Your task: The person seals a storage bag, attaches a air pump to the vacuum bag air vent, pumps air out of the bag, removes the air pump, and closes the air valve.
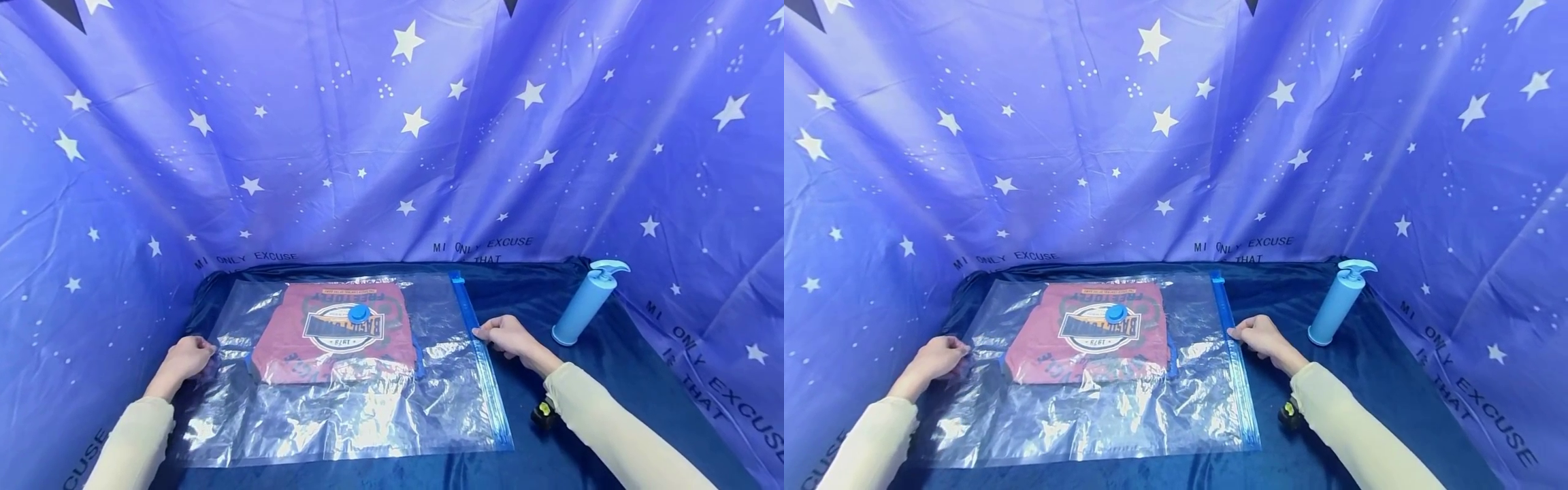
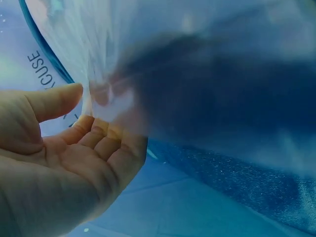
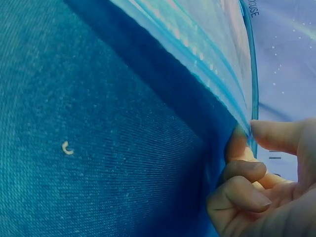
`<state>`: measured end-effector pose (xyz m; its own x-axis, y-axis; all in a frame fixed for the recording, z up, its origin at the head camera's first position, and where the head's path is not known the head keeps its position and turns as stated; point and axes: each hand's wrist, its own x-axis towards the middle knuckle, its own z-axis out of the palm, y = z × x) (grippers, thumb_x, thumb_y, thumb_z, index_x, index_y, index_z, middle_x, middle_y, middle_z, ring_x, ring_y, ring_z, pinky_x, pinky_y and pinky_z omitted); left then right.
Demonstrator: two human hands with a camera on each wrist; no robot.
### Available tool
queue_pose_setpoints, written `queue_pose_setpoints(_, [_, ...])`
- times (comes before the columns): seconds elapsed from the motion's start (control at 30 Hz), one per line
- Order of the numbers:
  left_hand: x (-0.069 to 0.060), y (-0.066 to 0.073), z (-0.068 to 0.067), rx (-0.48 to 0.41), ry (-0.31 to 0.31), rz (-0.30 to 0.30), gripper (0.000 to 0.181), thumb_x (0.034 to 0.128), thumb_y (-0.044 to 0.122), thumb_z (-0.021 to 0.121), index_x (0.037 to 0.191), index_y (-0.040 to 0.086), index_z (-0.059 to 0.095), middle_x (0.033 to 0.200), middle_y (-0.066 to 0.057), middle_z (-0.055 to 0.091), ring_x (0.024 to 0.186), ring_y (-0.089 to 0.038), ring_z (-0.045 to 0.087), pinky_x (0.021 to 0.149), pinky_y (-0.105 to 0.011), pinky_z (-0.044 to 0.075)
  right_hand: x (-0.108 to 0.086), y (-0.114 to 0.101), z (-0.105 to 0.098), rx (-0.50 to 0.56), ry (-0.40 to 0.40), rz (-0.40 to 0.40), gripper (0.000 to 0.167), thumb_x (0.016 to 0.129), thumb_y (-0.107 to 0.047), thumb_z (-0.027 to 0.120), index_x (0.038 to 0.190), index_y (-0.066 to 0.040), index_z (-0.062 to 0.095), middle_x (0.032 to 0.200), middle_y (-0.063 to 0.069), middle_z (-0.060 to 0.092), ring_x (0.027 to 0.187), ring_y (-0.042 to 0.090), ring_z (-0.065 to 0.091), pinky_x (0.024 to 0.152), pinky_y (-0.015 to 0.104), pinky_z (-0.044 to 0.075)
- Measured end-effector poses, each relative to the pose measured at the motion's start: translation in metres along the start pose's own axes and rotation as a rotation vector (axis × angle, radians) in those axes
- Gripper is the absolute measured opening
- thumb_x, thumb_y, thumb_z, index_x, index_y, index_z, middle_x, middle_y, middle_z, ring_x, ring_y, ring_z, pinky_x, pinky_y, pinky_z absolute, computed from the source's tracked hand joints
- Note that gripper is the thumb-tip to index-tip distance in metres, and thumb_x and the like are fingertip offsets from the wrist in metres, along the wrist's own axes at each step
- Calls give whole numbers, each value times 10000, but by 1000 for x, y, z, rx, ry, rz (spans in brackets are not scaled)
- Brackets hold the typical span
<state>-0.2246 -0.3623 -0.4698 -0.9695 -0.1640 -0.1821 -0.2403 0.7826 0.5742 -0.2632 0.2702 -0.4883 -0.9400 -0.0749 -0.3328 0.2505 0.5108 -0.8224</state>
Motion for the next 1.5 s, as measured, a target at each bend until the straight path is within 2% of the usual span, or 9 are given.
queue_pose_setpoints(0.17, [1, -1, -3, -93, -6, -14, 217, 1005, 88, 516, 934, -79, 635, 708, -21, 660, 606, -135, 642, 565, -305, 556, 1, -2, 0, -12, -4, -9, 213, 1020, -243, 694, 907, -65, 720, 603, -50, 382, 526, 116, 282, 499, 264, 262])
queue_pose_setpoints(0.3, [3, 0, -2, -92, 1, 1, 210, 979, 77, 501, 895, -59, 637, 706, -43, 648, 587, -134, 642, 552, -293, 557, 0, -2, 0, -5, -3, -13, 226, 1025, -201, 677, 853, -56, 673, 595, -46, 331, 525, 119, 254, 505, 273, 246])
queue_pose_setpoints(0.53, [6, 2, 1, -91, 17, 11, 195, 963, 71, 503, 852, -28, 629, 679, -59, 637, 571, -140, 635, 535, -285, 548, -2, 0, -1, -13, 17, -9, 199, 1018, -189, 672, 867, -61, 681, 588, -56, 329, 518, 110, 260, 494, 258, 248])
queue_pose_setpoints(0.77, [-1, 9, 3, -73, -2, 33, 207, 990, 67, 506, 889, -60, 635, 690, -38, 645, 590, -138, 634, 551, -289, 547, -4, 3, -8, -29, 33, -9, 170, 1026, -180, 653, 970, -31, 711, 591, -51, 379, 514, 104, 281, 490, 255, 277])
queue_pose_setpoints(0.97, [0, 11, 4, -96, -1, 6, 215, 997, 77, 532, 879, -55, 653, 724, -46, 666, 612, -144, 667, 564, -314, 565, -6, 2, -11, -42, 39, -4, 207, 1042, -220, 638, 1012, -24, 701, 650, -25, 449, 529, 115, 308, 494, 258, 287])
queue_pose_setpoints(1.13, [2, 10, 3, -96, 12, -2, 224, 1002, 83, 546, 852, -40, 659, 711, -31, 664, 605, -136, 670, 559, -316, 565, -8, 0, -9, -46, 22, -14, 239, 1060, -246, 626, 918, -60, 673, 587, -55, 347, 519, 109, 288, 500, 268, 276])
queue_pose_setpoints(1.23, [3, 10, 4, -103, 11, 7, 224, 1000, 78, 545, 851, -42, 660, 710, -42, 665, 603, -134, 667, 555, -309, 562, -6, 1, -8, -44, 12, -16, 268, 1061, -227, 612, 841, -77, 633, 581, -65, 335, 525, 105, 294, 512, 270, 284])
queue_pose_setpoints(1.5, [1, 12, 5, -100, 3, 4, 218, 1004, 64, 525, 873, -55, 652, 719, -49, 668, 604, -124, 656, 558, -296, 556, -6, 5, -8, -21, 6, 0, 299, 1054, -208, 621, 774, -114, 571, 586, -63, 320, 539, 113, 297, 531, 278, 292])
